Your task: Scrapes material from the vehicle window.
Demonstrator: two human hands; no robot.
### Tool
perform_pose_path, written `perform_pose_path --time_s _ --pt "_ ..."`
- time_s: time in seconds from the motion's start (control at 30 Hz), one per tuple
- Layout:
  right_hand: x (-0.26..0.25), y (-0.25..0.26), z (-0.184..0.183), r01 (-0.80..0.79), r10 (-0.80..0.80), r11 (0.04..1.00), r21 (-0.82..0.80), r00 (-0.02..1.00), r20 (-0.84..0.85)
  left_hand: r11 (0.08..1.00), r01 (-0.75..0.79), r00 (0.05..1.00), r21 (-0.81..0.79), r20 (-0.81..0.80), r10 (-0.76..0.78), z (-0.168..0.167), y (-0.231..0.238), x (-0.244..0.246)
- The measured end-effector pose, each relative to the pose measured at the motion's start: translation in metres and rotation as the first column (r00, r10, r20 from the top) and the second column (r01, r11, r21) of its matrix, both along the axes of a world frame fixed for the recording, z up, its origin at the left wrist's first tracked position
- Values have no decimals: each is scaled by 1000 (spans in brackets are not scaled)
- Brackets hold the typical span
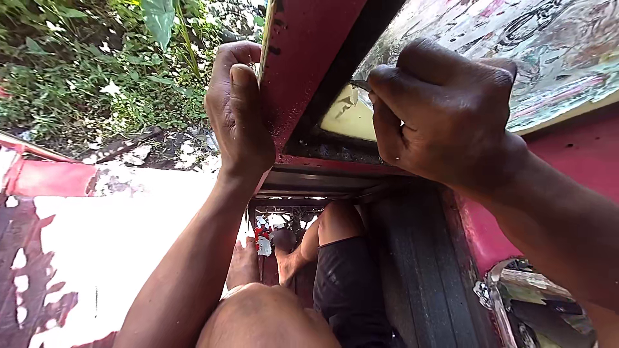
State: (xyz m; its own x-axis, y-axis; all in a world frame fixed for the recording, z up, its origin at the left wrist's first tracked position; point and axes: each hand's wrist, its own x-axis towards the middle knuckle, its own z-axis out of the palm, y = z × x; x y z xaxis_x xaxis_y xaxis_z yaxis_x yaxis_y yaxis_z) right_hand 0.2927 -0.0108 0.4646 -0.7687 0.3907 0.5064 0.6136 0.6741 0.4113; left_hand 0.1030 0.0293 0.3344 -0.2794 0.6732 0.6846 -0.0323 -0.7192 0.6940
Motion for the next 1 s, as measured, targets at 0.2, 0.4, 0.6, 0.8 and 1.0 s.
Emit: perform_pose_path --time_s 0.2,0.4,0.6,0.8,1.0 --pt "5 0 4 -27 28 999 23 999 -17 1000 -6 1000 2 -15 6 -1 -1 -2" --pt "0 -3 0 29 -30 999 37 999 21 1000 -7 1000 -7 -12 7 1 -1 -1" --pt "-1 -2 3 32 -32 999 -7 999 39 999 8 1000 -33 4 -7 2 -2 1" --pt "-4 -1 3 26 -21 996 -86 998 54 1000 0 1000 -22 1 0 0 1 1" --pt "6 -2 14 -21 20 998 -55 1000 -14 997 -72 995 28 -66 74 -3 4 -3"
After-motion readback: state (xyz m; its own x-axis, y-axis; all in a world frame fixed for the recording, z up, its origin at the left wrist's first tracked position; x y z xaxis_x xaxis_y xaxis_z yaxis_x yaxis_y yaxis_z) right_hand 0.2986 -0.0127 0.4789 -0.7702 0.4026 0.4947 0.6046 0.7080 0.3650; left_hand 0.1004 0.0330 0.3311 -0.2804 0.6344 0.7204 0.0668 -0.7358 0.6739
